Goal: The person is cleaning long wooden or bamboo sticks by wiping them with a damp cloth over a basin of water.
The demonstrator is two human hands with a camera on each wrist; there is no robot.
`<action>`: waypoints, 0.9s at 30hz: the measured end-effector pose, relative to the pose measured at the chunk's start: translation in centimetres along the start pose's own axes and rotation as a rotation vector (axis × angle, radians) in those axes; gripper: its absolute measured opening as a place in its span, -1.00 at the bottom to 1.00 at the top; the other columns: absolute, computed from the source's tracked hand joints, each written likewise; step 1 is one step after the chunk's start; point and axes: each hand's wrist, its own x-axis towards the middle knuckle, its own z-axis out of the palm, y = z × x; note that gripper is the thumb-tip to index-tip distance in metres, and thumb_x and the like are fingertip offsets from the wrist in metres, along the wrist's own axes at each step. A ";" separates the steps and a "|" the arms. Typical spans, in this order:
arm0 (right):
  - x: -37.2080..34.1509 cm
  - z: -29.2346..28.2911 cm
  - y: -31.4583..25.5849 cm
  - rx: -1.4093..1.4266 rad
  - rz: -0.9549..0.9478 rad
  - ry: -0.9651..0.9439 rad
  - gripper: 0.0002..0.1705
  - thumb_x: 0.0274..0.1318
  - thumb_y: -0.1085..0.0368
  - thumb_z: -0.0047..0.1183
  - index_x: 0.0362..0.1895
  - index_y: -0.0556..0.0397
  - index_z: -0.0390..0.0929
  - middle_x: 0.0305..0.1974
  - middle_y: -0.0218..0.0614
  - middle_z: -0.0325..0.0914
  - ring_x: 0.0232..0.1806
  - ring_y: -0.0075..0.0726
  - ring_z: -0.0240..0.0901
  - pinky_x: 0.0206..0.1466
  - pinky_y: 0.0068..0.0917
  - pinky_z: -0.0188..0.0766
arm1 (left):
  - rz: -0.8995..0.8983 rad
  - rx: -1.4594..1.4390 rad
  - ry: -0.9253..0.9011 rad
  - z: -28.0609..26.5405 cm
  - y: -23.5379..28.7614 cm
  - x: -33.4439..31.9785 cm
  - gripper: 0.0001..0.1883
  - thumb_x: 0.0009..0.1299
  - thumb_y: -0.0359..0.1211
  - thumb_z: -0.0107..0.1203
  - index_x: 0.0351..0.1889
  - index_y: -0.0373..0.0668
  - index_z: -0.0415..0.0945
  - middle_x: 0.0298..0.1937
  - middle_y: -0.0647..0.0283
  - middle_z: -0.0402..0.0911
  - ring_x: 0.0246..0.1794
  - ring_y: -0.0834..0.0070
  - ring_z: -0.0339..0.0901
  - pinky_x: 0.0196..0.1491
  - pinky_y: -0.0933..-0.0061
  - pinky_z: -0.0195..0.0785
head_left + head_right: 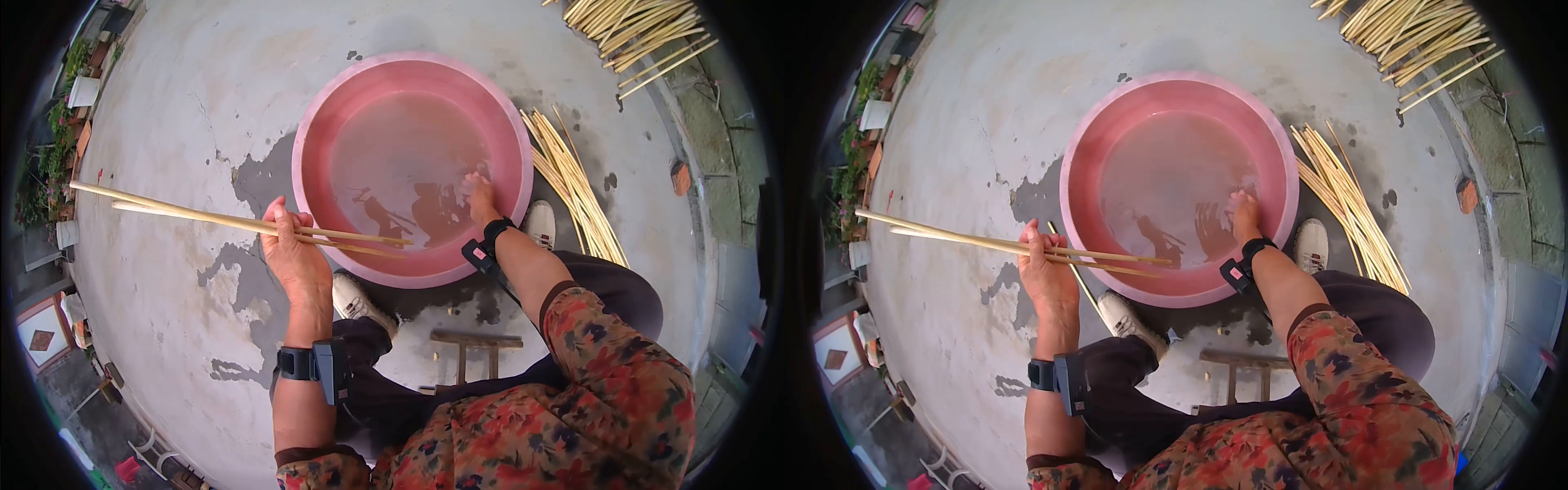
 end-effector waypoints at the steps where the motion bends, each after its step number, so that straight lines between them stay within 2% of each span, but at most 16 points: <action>1: -0.6 0.4 0.4 0.157 0.205 -0.253 -0.66 0.14 0.05 -0.17 -0.35 0.07 0.43 -0.46 -0.33 0.45 -0.50 -0.38 0.39 -0.36 -0.44 0.38 | 0.009 0.008 -0.012 0.2 -0.5 0.2 -0.83 0.35 -0.29 -0.10 -0.20 -0.16 0.37 -0.55 0.42 0.27 -0.47 0.61 0.29 -0.24 0.58 0.26; 2: -1.2 1.1 0.8 0.311 0.409 -0.502 -0.65 0.13 0.01 -0.15 -0.36 0.06 0.42 -0.49 -0.33 0.43 -0.49 -0.36 0.41 -0.38 -0.44 0.41 | 0.017 0.011 -0.025 0.3 -0.9 0.4 -0.83 0.35 -0.29 -0.10 -0.21 -0.17 0.37 -0.56 0.42 0.26 -0.48 0.61 0.29 -0.25 0.58 0.27; 4: -5.8 3.8 -3.1 0.196 0.431 -0.742 -0.65 0.13 0.02 -0.15 -0.34 0.06 0.41 -0.47 -0.32 0.43 -0.40 -0.30 0.46 -0.34 -0.37 0.45 | -0.007 -0.015 -0.063 0.7 -1.6 0.2 -0.83 0.35 -0.29 -0.10 -0.21 -0.17 0.37 -0.54 0.42 0.29 -0.44 0.60 0.32 -0.25 0.57 0.27; 6: -10.9 6.4 -7.6 0.195 0.257 -1.057 -0.65 0.15 0.04 -0.17 -0.35 0.07 0.40 -0.40 -0.30 0.44 -0.37 -0.30 0.47 -0.26 -0.35 0.46 | -0.066 0.026 -0.019 1.6 -1.8 0.1 -0.83 0.36 -0.30 -0.12 -0.20 -0.17 0.37 -0.52 0.41 0.33 -0.40 0.59 0.36 -0.24 0.57 0.28; 8: -16.7 8.5 -11.6 -0.054 0.052 -1.238 -0.73 0.12 0.12 -0.12 -0.30 0.07 0.38 -0.32 -0.26 0.43 -0.31 -0.26 0.44 -0.20 -0.40 0.39 | -0.051 -0.027 -0.056 2.3 -2.0 -0.1 -0.84 0.36 -0.32 -0.13 -0.19 -0.16 0.37 -0.48 0.36 0.38 -0.39 0.57 0.40 -0.24 0.56 0.30; 9: -19.0 9.4 -12.5 -0.063 0.037 -1.239 -0.73 0.12 0.12 -0.12 -0.30 0.07 0.38 -0.32 -0.26 0.43 -0.31 -0.26 0.44 -0.20 -0.40 0.39 | -0.124 -0.069 -0.104 2.6 -1.9 -0.3 -0.83 0.36 -0.32 -0.15 -0.19 -0.18 0.36 -0.45 0.32 0.40 -0.37 0.53 0.41 -0.21 0.52 0.32; 11: -22.2 10.5 -13.8 -0.626 -1.011 -1.046 -0.79 0.06 0.24 -0.10 -0.24 0.08 0.38 -0.32 -0.22 0.39 -0.25 -0.16 0.39 -0.17 -0.37 0.34 | -0.177 -0.209 -0.167 3.4 -1.7 -0.3 -0.81 0.38 -0.34 -0.21 -0.19 -0.26 0.32 -0.38 0.16 0.44 -0.28 0.35 0.45 -0.13 0.38 0.36; 12: -22.2 10.5 -14.1 -0.635 -1.031 -1.043 -0.79 0.06 0.24 -0.10 -0.24 0.08 0.38 -0.32 -0.22 0.39 -0.25 -0.16 0.39 -0.17 -0.37 0.34 | -0.168 -0.226 -0.178 3.6 -1.5 -0.1 -0.81 0.38 -0.34 -0.21 -0.19 -0.26 0.32 -0.38 0.16 0.44 -0.28 0.35 0.45 -0.13 0.38 0.36; 14: -21.3 10.7 -14.2 -0.747 -1.635 -0.831 -0.81 -0.07 0.37 -0.11 -0.27 0.04 0.36 -0.29 -0.21 0.34 -0.23 0.00 0.30 -0.16 -0.26 0.25 | -0.180 -0.374 -0.224 3.8 -1.1 0.3 -0.79 0.40 -0.34 -0.27 -0.26 -0.31 0.28 -0.35 0.09 0.44 -0.18 0.21 0.44 -0.04 0.28 0.32; 18: -20.8 8.8 -13.3 -0.752 -1.719 -0.705 -0.74 -0.08 0.42 -0.11 -0.20 0.02 0.33 -0.27 -0.23 0.30 -0.24 -0.03 0.32 -0.20 -0.23 0.28 | -0.306 -0.437 -0.272 3.9 -0.2 -0.9 -0.77 0.42 -0.31 -0.35 -0.39 -0.23 0.24 -0.31 0.04 0.46 -0.07 0.12 0.39 0.01 0.19 0.25; 19: -21.1 8.2 -13.2 -0.858 -1.610 -0.700 -0.73 -0.07 0.40 -0.12 -0.18 0.01 0.32 -0.27 -0.22 0.33 -0.24 -0.03 0.33 -0.21 -0.23 0.30 | -0.306 -0.441 -0.277 3.9 0.5 -1.0 -0.77 0.42 -0.31 -0.35 -0.39 -0.23 0.24 -0.31 0.04 0.46 -0.07 0.12 0.39 0.01 0.19 0.25; 20: -21.2 7.5 -13.2 -0.959 -1.492 -0.688 -0.72 -0.05 0.39 -0.13 -0.16 0.00 0.31 -0.26 -0.20 0.35 -0.25 -0.02 0.34 -0.23 -0.23 0.31 | -0.246 -0.430 -0.224 3.7 1.3 -0.9 -0.77 0.42 -0.31 -0.35 -0.41 -0.22 0.24 -0.36 0.09 0.44 -0.12 0.17 0.40 -0.03 0.22 0.26; 21: -20.6 6.8 -12.9 -0.960 -1.495 -0.677 -0.72 -0.05 0.39 -0.13 -0.16 0.00 0.31 -0.26 -0.20 0.35 -0.25 -0.02 0.34 -0.23 -0.23 0.31 | -0.185 -0.418 -0.172 3.8 2.0 -0.8 -0.76 0.43 -0.30 -0.35 -0.43 -0.20 0.23 -0.41 0.14 0.42 -0.18 0.22 0.42 -0.06 0.25 0.27; 23: -18.2 5.7 -11.7 -1.151 -1.356 -0.648 -0.73 0.01 0.35 -0.17 -0.13 -0.02 0.29 -0.32 -0.17 0.41 -0.27 -0.04 0.38 -0.25 -0.23 0.33 | -0.210 -0.414 -0.214 3.2 1.7 -0.6 -0.76 0.43 -0.30 -0.35 -0.44 -0.19 0.22 -0.47 0.20 0.37 -0.27 0.30 0.40 -0.10 0.28 0.26; 25: -16.8 5.0 -10.6 -1.137 -1.281 -0.656 -0.74 0.04 0.32 -0.19 -0.12 -0.03 0.29 -0.35 -0.16 0.42 -0.29 -0.07 0.39 -0.24 -0.24 0.33 | -0.237 -0.390 -0.243 3.4 1.6 -1.0 -0.75 0.42 -0.30 -0.34 -0.49 -0.17 0.21 -0.60 0.34 0.20 -0.47 0.43 0.27 -0.17 0.32 0.27; 27: -15.2 3.7 -9.6 -1.110 -1.207 -0.656 -0.75 0.06 0.29 -0.21 -0.11 -0.04 0.28 -0.38 -0.15 0.44 -0.32 -0.10 0.40 -0.24 -0.24 0.32 | -0.141 -0.395 -0.234 2.9 3.1 -0.5 -0.76 0.42 -0.30 -0.33 -0.48 -0.16 0.21 -0.60 0.35 0.20 -0.49 0.46 0.26 -0.20 0.34 0.27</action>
